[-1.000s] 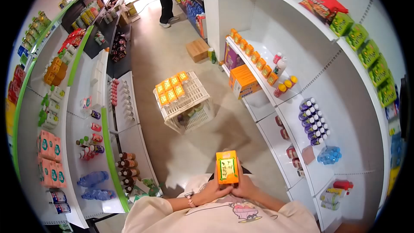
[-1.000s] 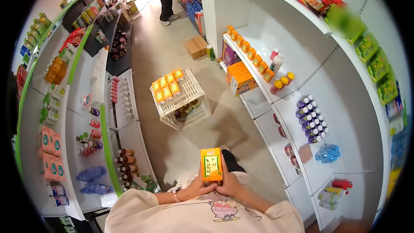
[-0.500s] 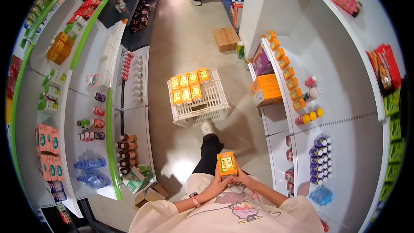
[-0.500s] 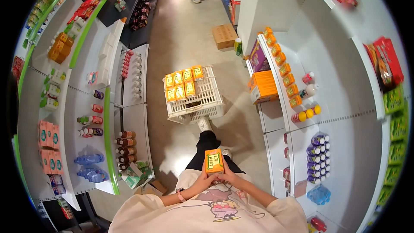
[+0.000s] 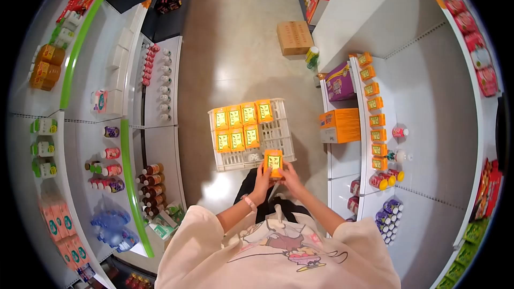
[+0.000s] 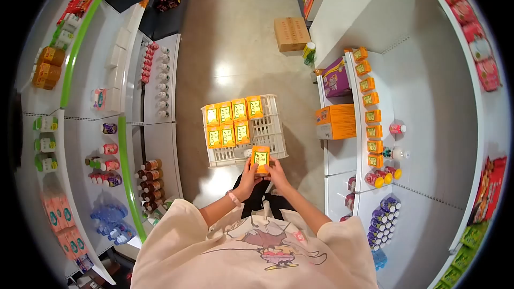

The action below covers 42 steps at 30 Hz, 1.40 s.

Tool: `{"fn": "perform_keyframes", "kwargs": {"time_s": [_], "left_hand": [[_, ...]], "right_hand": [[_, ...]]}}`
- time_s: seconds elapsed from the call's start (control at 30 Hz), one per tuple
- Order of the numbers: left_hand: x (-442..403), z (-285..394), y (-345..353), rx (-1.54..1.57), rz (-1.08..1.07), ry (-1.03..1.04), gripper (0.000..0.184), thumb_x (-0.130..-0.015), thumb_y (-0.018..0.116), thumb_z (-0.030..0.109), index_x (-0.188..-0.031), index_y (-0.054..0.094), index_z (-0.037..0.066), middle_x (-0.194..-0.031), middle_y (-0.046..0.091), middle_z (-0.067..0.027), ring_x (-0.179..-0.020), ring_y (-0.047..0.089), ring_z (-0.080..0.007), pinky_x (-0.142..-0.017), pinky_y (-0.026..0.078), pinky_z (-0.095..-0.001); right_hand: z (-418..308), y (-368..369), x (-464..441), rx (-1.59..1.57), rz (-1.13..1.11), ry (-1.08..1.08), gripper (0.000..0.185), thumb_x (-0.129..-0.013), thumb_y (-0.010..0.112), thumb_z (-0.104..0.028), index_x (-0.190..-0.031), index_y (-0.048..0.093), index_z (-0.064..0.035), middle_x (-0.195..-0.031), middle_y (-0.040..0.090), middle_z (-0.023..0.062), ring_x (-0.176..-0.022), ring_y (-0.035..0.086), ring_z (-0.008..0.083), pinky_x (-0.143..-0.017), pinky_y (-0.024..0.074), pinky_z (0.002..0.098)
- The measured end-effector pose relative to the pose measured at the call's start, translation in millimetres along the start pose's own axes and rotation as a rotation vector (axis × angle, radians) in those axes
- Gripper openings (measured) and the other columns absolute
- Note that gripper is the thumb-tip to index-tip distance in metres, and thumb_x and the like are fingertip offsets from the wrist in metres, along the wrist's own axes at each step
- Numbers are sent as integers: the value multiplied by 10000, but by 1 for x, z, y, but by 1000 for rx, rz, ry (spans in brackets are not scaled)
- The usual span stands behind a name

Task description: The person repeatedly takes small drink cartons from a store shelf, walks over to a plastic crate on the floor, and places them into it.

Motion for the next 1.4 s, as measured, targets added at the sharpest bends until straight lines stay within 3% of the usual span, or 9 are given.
{"fn": "perform_keyframes", "kwargs": {"time_s": [0.13,0.47,0.73,0.83,0.97,1.1,1.2,1.3,1.4], "left_hand": [[-87,-17,-24,298,-21,-114,275,-930,441,272,-1092,508,59,-1036,538,-50,-901,510,-128,-794,410,-252],[-169,-15,-33,521,139,-247,222,-869,491,68,-1079,497,-5,-1061,551,-88,-959,553,-170,-855,455,-295],[-176,-17,-25,524,112,-136,244,-902,467,189,-1104,492,52,-1111,546,-40,-1023,515,-129,-888,401,-289],[-170,-26,-22,534,164,-86,274,-907,455,214,-1127,481,52,-1153,536,-48,-1063,504,-137,-884,396,-290],[-139,-32,-12,471,330,-47,340,-908,450,282,-1161,469,55,-1171,536,-59,-1068,515,-159,-855,398,-269],[-109,-72,-18,365,430,-81,349,-894,477,276,-1168,485,60,-1107,577,-57,-991,562,-152,-781,426,-264],[-90,-125,-36,54,518,60,331,-896,471,230,-1156,532,34,-965,634,-58,-814,604,-146,-689,459,-256],[-66,-182,-52,-315,670,254,304,-877,479,183,-1089,572,-13,-863,653,-71,-713,606,-150,-643,478,-255],[-21,-219,-52,-273,796,186,317,-841,508,210,-1067,588,3,-868,654,-114,-800,618,-216,-720,481,-293]], "right_hand": [[-20,3,-75,104,12,-22,470,-894,487,-100,-1318,293,-157,-1055,549,92,-893,577,176,-682,507,291],[-9,-19,-180,310,-21,-12,520,-884,465,-28,-1331,246,-179,-1113,543,127,-943,575,210,-758,508,335],[-18,-30,-214,310,-116,22,572,-862,477,21,-1330,236,-203,-1270,410,152,-1073,502,238,-774,507,358],[-17,-28,-216,484,-105,-233,560,-828,485,62,-1308,287,-147,-1256,420,193,-1111,479,255,-787,497,348],[-4,-40,-222,416,-68,-27,566,-799,479,84,-1302,319,-121,-1221,448,194,-1140,460,271,-754,513,353],[-27,-50,-201,536,-216,72,556,-786,569,-13,-1286,348,-115,-1064,530,141,-858,557,183,-612,494,297],[-30,-90,-205,942,-391,160,376,-781,561,-66,-1151,506,-108,-840,590,123,-755,566,184,-618,480,324],[-38,-150,-213,1511,-681,-441,237,-790,553,-199,-944,604,-27,-874,618,189,-793,599,323,-731,477,408],[-62,-178,-198,2143,-733,-241,238,-804,486,-174,-968,617,-60,-999,597,209,-958,564,356,-826,444,438]]}}
Point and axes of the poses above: each hand's wrist, its own x-axis away from the middle knuckle, its own y-axis out of the palm, z = x × y, the point moved 3 cm from there along -x, towards the middle knuckle
